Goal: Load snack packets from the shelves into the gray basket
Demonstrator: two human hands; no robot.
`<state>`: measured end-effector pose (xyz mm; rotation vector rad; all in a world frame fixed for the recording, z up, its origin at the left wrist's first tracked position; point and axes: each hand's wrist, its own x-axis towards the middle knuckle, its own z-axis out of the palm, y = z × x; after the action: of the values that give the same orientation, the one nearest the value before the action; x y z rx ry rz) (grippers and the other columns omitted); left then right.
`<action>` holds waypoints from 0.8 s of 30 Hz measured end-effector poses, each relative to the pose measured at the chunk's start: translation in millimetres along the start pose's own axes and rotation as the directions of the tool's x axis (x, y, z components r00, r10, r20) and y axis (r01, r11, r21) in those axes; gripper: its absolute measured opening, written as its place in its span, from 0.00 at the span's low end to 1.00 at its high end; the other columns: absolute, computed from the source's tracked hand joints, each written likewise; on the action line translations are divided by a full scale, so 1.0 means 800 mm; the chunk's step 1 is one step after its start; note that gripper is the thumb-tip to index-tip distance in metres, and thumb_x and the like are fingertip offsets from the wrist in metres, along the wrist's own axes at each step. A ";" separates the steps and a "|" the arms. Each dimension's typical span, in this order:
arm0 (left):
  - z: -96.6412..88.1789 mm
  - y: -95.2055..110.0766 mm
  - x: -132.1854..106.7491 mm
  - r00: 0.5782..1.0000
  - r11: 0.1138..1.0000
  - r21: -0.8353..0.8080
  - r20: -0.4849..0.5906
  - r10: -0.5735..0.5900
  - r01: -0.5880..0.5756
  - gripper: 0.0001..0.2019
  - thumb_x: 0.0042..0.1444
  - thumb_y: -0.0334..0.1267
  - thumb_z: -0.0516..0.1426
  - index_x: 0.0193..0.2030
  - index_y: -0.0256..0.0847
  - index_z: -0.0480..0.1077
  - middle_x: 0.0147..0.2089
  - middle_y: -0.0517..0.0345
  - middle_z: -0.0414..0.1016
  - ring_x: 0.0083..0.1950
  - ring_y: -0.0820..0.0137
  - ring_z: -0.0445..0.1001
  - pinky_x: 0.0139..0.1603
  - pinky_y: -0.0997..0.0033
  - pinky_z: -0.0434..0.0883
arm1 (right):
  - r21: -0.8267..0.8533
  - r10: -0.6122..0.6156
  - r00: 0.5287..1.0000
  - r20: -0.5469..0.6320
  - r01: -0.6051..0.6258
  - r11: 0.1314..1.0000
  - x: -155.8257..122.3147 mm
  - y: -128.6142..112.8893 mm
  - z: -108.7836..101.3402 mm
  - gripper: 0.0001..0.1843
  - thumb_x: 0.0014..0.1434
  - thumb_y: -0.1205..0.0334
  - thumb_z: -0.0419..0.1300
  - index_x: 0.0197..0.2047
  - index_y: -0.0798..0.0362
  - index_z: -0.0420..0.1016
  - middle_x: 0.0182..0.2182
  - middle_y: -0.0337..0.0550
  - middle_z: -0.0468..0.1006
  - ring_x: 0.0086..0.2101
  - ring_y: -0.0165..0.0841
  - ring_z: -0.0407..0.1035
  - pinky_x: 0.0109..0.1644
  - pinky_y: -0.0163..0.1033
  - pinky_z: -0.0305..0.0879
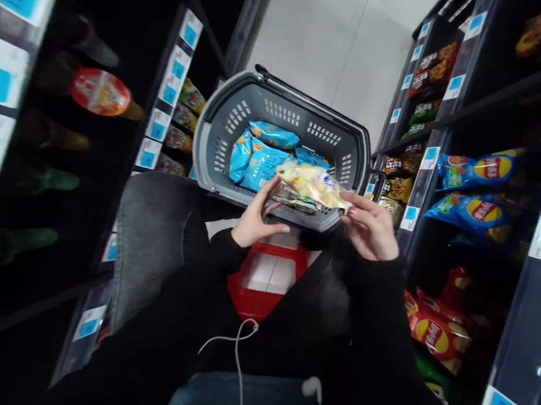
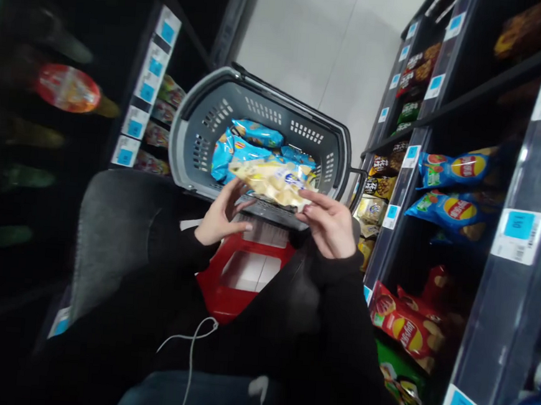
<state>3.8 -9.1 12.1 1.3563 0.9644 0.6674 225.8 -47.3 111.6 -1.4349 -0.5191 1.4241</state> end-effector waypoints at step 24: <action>-0.017 0.014 0.004 0.936 0.815 -0.494 -0.006 -0.351 0.303 0.41 0.35 0.40 0.66 0.56 0.50 0.51 0.51 0.53 0.63 0.39 0.64 0.73 0.30 0.62 0.76 | -0.256 -0.188 0.982 0.000 0.181 0.950 0.068 0.123 0.017 0.30 0.48 0.41 0.58 0.48 0.53 0.66 0.45 0.46 0.73 0.41 0.35 0.69 0.45 0.41 0.68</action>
<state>-5.3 1.7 23.6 0.6919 0.9943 0.6579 191.2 -36.2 4.2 -1.5586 -0.8235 1.2213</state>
